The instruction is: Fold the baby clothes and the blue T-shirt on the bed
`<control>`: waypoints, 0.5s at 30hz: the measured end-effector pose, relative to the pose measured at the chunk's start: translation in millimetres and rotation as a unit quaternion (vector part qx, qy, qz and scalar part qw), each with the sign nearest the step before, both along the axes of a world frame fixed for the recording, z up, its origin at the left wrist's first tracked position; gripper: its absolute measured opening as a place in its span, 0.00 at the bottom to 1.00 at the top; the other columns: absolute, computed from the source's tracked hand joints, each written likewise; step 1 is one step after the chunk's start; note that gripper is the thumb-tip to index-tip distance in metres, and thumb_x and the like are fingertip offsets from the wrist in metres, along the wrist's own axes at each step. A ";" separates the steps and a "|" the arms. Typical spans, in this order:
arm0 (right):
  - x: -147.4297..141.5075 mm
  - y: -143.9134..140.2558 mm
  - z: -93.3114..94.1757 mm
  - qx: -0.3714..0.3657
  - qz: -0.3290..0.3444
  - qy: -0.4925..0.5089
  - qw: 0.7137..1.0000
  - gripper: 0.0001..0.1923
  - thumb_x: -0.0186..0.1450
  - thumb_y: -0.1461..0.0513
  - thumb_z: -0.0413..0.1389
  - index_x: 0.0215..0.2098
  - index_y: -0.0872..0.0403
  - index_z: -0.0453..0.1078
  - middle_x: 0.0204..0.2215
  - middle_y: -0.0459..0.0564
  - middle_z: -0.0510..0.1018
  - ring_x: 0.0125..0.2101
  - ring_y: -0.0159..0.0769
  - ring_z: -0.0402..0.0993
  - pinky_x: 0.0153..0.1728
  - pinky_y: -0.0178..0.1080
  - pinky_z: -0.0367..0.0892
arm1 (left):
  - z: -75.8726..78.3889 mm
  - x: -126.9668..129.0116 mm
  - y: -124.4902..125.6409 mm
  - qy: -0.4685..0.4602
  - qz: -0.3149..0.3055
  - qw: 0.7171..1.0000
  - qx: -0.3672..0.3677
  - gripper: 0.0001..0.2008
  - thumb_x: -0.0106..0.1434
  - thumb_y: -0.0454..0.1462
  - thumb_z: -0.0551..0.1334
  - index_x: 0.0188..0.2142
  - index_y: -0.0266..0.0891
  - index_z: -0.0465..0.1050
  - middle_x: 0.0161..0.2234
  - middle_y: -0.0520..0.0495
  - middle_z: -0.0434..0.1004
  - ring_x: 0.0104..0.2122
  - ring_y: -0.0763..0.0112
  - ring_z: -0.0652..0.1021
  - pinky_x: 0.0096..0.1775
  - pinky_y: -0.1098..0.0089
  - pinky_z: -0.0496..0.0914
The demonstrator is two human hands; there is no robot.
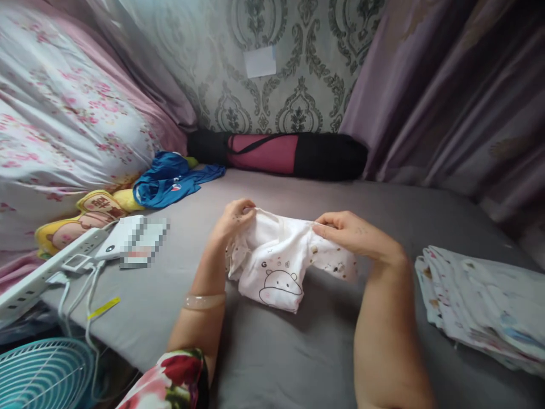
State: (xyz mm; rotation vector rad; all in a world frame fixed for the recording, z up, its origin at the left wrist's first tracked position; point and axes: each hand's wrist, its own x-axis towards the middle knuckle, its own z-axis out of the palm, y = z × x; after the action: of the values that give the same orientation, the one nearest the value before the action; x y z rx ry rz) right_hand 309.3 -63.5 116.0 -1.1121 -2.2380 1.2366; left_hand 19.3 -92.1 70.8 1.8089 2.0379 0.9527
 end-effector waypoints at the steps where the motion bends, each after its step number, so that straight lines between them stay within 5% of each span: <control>1: -1.4 1.3 -1.9 0.006 0.005 -0.008 1.000 0.17 0.62 0.50 0.54 0.33 0.55 0.76 0.28 0.47 0.77 0.27 0.33 0.69 0.26 0.34 0.61 | -9.9 -1.8 4.1 0.016 -0.018 0.999 -0.043 0.10 0.57 0.37 0.57 0.35 0.39 0.76 0.33 0.46 0.78 0.34 0.66 0.75 0.37 0.69 0.67; 5: -3.9 2.7 -3.2 0.031 -0.005 -0.035 0.999 0.16 0.63 0.52 0.53 0.35 0.54 0.77 0.29 0.48 0.78 0.29 0.35 0.70 0.29 0.35 0.62 | -25.3 1.5 8.0 0.057 -0.027 0.995 -0.074 0.13 0.58 0.35 0.57 0.40 0.41 0.76 0.39 0.44 0.78 0.40 0.62 0.75 0.43 0.66 0.67; 9: -5.9 2.0 -0.2 0.050 -0.011 -0.049 0.997 0.16 0.64 0.53 0.52 0.36 0.53 0.77 0.31 0.47 0.79 0.30 0.35 0.71 0.30 0.35 0.63 | -4.3 16.6 1.7 0.016 0.024 1.000 0.002 0.10 0.59 0.38 0.58 0.37 0.40 0.76 0.37 0.44 0.78 0.40 0.63 0.74 0.42 0.66 0.67; 15: -11.3 -3.3 5.6 0.057 -0.027 -0.052 0.997 0.16 0.65 0.52 0.52 0.38 0.52 0.77 0.29 0.47 0.78 0.29 0.35 0.71 0.28 0.34 0.63 | 20.8 39.6 -6.8 -0.226 -0.071 0.957 -0.169 0.21 0.62 0.50 0.56 0.27 0.37 0.75 0.27 0.44 0.77 0.20 0.76 0.69 0.23 0.72 0.59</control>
State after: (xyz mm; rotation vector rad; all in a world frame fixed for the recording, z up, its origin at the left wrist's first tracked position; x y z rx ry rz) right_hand 297.9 -66.8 121.6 -1.2104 -2.3065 1.0386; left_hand 58.9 -98.9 91.6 1.3820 1.6442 0.8224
